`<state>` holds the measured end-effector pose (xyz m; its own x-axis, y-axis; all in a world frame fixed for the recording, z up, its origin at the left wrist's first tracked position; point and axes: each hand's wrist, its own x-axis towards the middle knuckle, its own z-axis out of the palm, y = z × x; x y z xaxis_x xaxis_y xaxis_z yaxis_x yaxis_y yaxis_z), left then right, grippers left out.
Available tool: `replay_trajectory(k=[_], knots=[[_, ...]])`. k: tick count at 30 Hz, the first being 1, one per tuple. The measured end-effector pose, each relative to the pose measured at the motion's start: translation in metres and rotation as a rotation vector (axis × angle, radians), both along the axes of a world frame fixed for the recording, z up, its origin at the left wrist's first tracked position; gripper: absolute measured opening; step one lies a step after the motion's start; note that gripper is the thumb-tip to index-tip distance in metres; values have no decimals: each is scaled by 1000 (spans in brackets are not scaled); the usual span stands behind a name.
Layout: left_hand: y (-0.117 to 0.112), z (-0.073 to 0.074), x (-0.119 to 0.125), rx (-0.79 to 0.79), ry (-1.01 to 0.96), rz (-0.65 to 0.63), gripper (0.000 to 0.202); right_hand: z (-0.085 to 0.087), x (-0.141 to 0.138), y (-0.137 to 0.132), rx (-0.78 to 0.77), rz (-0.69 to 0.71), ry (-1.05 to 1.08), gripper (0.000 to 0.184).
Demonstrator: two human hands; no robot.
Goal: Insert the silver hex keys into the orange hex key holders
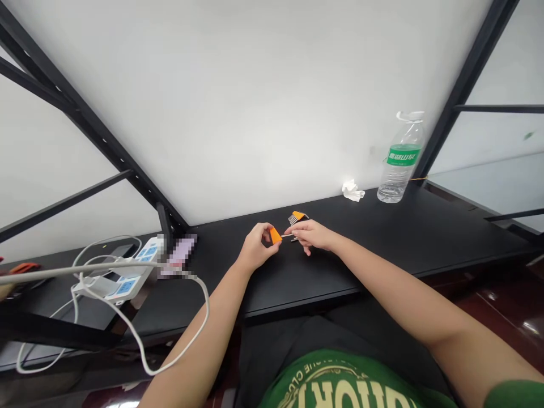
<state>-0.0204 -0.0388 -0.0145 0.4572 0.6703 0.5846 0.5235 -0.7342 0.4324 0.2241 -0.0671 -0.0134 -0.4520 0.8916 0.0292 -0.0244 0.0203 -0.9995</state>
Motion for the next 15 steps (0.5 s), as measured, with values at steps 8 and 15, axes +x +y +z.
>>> replay_trajectory(k=[8, 15], knots=[[-7, 0, 6, 15, 69, -44, 38, -4, 4, 0, -23, 101, -69, 33], [-23, -5, 27, 6, 120, -96, 38, -17, -13, 3, 32, 43, -180, 37]])
